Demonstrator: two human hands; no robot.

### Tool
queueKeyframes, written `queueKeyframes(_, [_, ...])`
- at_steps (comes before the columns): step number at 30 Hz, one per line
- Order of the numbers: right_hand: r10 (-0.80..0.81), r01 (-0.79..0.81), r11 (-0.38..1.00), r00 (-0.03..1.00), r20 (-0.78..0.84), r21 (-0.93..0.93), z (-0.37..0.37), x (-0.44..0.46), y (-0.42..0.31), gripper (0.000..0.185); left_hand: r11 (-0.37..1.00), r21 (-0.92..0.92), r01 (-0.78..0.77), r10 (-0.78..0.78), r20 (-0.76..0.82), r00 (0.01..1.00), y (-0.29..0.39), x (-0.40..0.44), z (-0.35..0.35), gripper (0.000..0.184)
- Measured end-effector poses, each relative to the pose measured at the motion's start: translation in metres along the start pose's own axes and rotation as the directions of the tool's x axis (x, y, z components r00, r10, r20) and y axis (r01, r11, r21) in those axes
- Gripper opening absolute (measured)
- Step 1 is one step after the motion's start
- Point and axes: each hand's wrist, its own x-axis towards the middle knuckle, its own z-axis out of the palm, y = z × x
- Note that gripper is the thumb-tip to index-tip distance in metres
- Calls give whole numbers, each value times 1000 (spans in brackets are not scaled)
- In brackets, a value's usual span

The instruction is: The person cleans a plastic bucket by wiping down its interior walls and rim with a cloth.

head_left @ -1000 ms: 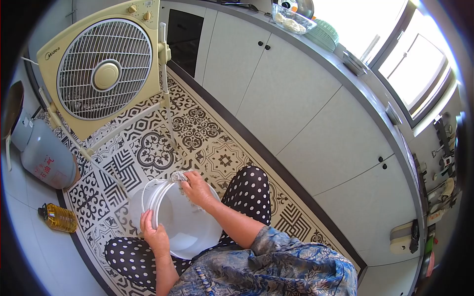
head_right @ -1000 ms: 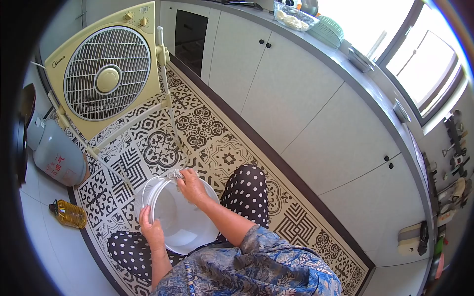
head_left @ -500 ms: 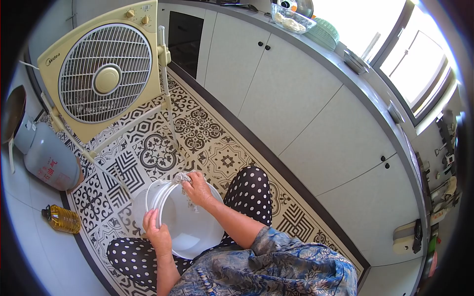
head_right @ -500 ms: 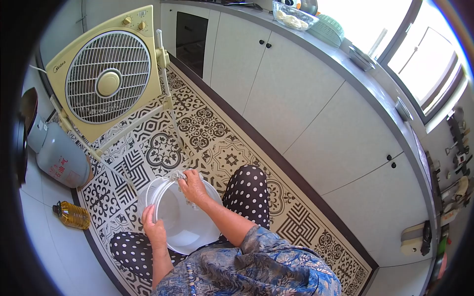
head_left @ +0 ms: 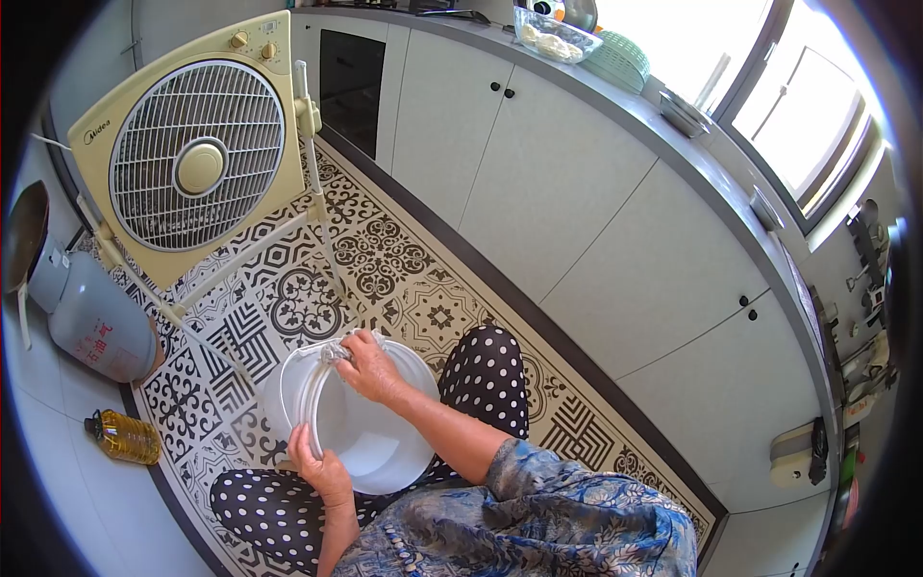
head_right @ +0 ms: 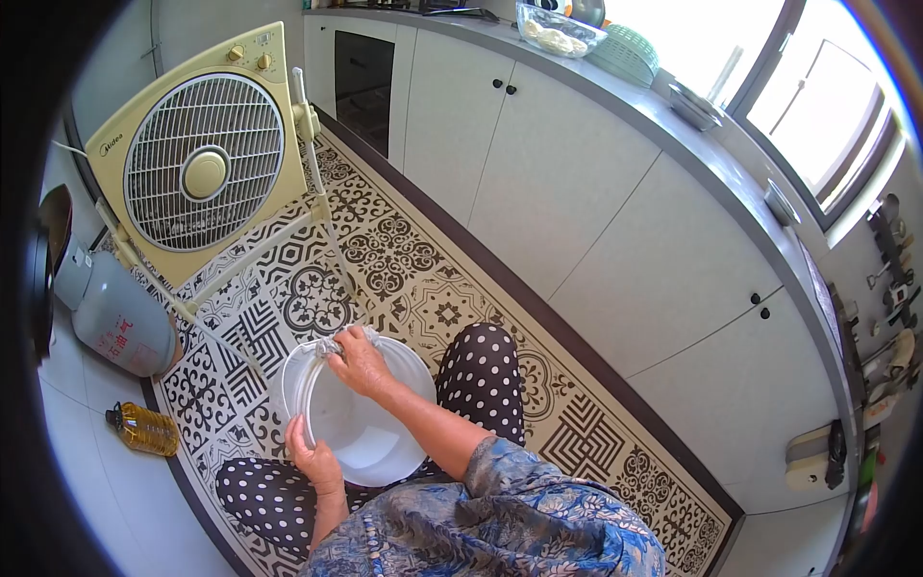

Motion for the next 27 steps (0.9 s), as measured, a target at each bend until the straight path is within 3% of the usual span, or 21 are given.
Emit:
queueKeyframes(6, [-98,96,995,993,63,38,8,-18,-12,32,991,133,29,-30,10,999,6,16,-12,52])
queueKeyframes(8, [-134,130,990,987,90,49,10,-23,-19,31,970,228,-81,46,154,987,10,30,-18,56])
queueKeyframes(9, [-144,138,989,984,109,56,11,-25,-22,31,971,226,-80,47,151,987,12,36,-20,56])
queueKeyframes(11, [-193,184,980,973,123,77,13,-26,-22,31,973,230,-20,-55,315,947,13,47,-22,57])
queueKeyframes(15, [-202,192,978,970,133,87,9,-20,-18,29,983,183,-21,-41,332,942,7,51,-19,57])
queueKeyframes(21, [46,-47,999,998,43,25,1,-11,-4,32,994,111,1,-35,306,952,11,46,-14,53])
queueKeyframes(24, [159,-160,987,986,-45,-18,0,-6,27,33,994,46,97,-106,274,956,12,43,-21,52])
queueKeyframes(27, [201,-202,979,975,-92,2,1,-10,35,34,993,28,110,-114,246,963,10,41,-21,52])
